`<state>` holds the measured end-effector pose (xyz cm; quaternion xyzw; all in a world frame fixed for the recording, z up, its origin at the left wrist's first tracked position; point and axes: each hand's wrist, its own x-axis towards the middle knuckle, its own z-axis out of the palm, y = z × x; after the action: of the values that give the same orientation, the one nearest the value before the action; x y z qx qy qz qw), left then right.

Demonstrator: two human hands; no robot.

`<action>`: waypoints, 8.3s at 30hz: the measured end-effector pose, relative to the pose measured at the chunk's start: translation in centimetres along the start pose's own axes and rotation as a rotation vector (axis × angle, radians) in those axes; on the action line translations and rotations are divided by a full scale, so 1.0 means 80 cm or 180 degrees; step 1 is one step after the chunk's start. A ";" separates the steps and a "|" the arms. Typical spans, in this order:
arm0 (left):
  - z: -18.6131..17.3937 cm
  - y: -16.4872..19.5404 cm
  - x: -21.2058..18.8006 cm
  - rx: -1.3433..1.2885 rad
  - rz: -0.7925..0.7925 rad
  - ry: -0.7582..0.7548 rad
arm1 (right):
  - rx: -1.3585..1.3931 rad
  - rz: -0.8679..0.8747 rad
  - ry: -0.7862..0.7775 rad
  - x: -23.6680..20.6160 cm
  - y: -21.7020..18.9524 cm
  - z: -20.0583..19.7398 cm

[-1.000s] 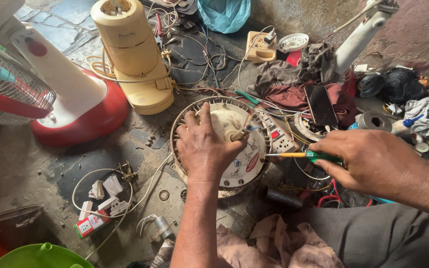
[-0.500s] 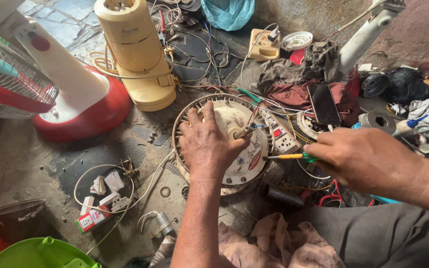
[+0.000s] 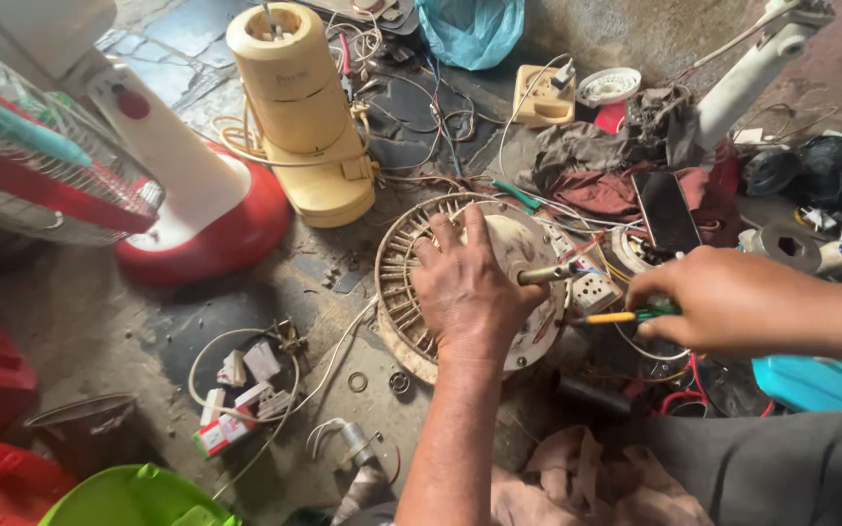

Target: The person sits on the floor of a cluttered fan repair workshop and repairs a ceiling fan motor housing. They unscrew the housing with a screwdriver, lift and reposition the fan, remove a component from inside, and handle small parts and wires while working on the unit.

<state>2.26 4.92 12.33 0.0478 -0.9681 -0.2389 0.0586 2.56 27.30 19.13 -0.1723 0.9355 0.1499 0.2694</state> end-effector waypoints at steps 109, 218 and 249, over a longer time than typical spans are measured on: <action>0.012 -0.016 0.006 -0.0306 -0.0148 0.0181 | 0.0397 0.0848 -0.0391 0.101 0.041 -0.060; 0.047 -0.038 0.029 -0.0527 -0.0169 0.0114 | 0.0060 0.0040 0.1537 -0.043 -0.010 -0.007; 0.024 -0.011 0.014 -0.0332 -0.0110 -0.0070 | -0.1752 -0.1086 0.1036 -0.029 -0.011 -0.032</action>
<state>0.94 4.89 10.31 0.0588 -0.9540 -0.2905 0.0463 3.59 26.13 22.35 -0.4136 0.8486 0.3197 0.0816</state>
